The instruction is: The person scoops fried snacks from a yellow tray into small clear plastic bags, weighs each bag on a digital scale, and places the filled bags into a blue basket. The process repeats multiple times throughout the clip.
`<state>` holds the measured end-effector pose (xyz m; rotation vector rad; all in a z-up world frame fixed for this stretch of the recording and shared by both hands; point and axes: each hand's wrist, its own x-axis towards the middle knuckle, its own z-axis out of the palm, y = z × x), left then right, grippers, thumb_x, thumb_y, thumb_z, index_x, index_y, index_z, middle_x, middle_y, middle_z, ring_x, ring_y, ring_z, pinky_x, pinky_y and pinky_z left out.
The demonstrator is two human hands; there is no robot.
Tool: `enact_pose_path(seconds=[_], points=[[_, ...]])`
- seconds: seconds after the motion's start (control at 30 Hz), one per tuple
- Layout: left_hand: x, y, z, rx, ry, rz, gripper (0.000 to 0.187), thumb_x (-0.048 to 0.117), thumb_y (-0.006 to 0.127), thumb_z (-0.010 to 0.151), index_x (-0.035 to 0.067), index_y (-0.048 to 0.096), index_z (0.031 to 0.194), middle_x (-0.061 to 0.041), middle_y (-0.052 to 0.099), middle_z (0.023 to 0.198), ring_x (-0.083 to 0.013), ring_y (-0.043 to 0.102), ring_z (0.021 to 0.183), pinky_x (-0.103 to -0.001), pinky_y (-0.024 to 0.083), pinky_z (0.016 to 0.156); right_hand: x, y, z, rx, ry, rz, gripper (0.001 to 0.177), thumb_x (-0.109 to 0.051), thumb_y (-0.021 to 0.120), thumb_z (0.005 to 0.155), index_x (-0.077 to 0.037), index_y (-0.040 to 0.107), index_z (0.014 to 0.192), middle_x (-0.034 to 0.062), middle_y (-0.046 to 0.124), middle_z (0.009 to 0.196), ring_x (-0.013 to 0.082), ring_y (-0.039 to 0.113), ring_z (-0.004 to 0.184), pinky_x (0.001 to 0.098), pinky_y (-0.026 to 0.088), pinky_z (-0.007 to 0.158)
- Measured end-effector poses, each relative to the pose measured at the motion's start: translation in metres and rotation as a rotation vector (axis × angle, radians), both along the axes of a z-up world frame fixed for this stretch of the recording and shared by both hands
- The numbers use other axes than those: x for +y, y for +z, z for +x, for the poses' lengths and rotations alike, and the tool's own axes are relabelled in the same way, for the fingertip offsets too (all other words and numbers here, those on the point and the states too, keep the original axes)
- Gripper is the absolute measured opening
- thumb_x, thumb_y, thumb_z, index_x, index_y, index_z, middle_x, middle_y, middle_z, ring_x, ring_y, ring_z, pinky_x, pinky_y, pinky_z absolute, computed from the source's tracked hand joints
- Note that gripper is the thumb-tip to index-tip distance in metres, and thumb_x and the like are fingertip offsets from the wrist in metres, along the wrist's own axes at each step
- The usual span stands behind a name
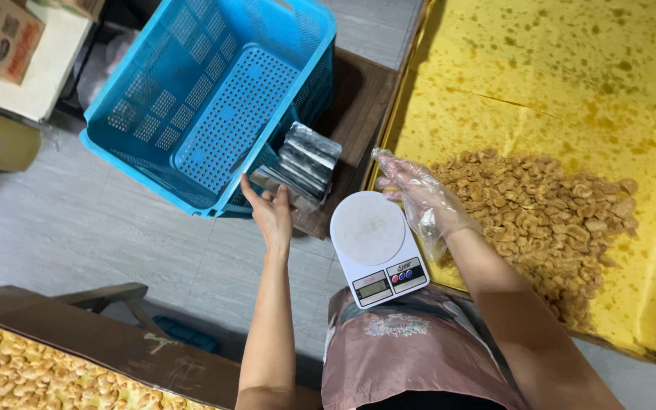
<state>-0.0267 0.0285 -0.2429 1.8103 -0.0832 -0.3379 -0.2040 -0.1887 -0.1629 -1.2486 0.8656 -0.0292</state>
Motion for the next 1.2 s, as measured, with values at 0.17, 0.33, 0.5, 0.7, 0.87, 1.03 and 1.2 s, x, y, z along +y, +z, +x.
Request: enact_pose_path(seconds=[0.17, 0.33, 0.5, 0.7, 0.87, 1.03, 1.2], points=[[-0.06, 0.1, -0.033, -0.394, -0.518, -0.126, 0.034, 0.011, 0.054, 0.1, 0.011, 0.075, 0.126, -0.013, 0.078, 0.096, -0.022, 0.072, 0.08, -0.038, 0.059, 0.074, -0.008, 0.018, -0.02, 0.27, 0.179, -1.088, 0.054, -0.041, 0.065, 0.096, -0.029, 0.052, 0.147, 0.0214, 0.022, 0.165, 0.0445, 0.017, 0.148, 0.0628, 0.022, 0.115], [-0.14, 0.127, -0.106, -0.266, -0.979, 0.288, 0.054, 0.049, 0.068, 0.094, -0.001, 0.077, 0.077, -0.018, 0.069, 0.066, -0.0298, 0.072, 0.064, -0.042, 0.058, 0.068, -0.031, 0.027, -0.059, 0.407, 0.068, -1.597, 0.056, -0.038, 0.062, 0.099, -0.033, 0.052, 0.153, 0.0233, 0.018, 0.168, 0.0537, 0.011, 0.151, 0.0747, 0.015, 0.117], [-0.197, 0.104, -0.173, 0.339, -1.298, 0.163, 0.045, 0.044, 0.072, 0.09, 0.001, 0.075, 0.078, -0.008, 0.068, 0.063, -0.0164, 0.065, 0.053, -0.029, 0.056, 0.048, -0.064, 0.033, -0.101, 0.683, 0.187, -1.76, 0.066, -0.037, 0.057, 0.088, -0.034, 0.05, 0.154, 0.0206, 0.025, 0.168, 0.0503, 0.014, 0.151, 0.0751, 0.014, 0.114], [-0.222, 0.044, -0.24, 0.631, -1.385, -0.021, 0.023, 0.023, 0.072, 0.095, 0.001, 0.075, 0.089, -0.004, 0.068, 0.069, -0.0076, 0.061, 0.053, -0.021, 0.05, 0.045, -0.108, 0.013, -0.167, 0.984, 0.532, -1.443, 0.052, -0.055, 0.048, 0.106, -0.026, 0.053, 0.15, 0.0109, 0.038, 0.161, 0.0411, 0.026, 0.157, 0.0805, 0.012, 0.123], [-0.235, 0.035, -0.297, 0.587, -1.396, -0.179, 0.016, 0.012, 0.069, 0.093, -0.004, 0.075, 0.091, -0.008, 0.067, 0.068, -0.0102, 0.061, 0.053, -0.024, 0.051, 0.044, -0.123, -0.014, -0.218, 0.539, 0.464, -1.774, 0.07, -0.043, 0.06, 0.077, -0.023, 0.055, 0.144, 0.0258, 0.047, 0.151, 0.0545, 0.042, 0.129, 0.0737, 0.043, 0.087], [-0.237, 0.078, -0.29, 0.168, -1.459, 0.39, 0.028, 0.025, 0.057, 0.099, 0.008, 0.068, 0.118, -0.01, 0.072, 0.1, -0.0148, 0.068, 0.064, -0.031, 0.062, 0.057, -0.16, -0.017, -0.259, 0.754, 0.467, -0.943, 0.025, -0.01, 0.053, 0.105, -0.006, 0.064, 0.127, 0.0156, 0.069, 0.116, 0.0257, 0.069, 0.105, 0.0369, 0.063, 0.088], [-0.206, 0.127, -0.228, 0.049, -1.003, 0.257, 0.034, 0.013, 0.033, 0.114, 0.005, 0.049, 0.143, -0.019, 0.065, 0.101, -0.0228, 0.063, 0.074, -0.031, 0.063, 0.063, -0.187, 0.011, -0.308, 0.173, -0.12, -0.798, 0.034, -0.02, 0.065, 0.099, -0.009, 0.062, 0.131, 0.0117, 0.068, 0.12, 0.0186, 0.068, 0.105, 0.0282, 0.06, 0.086]])
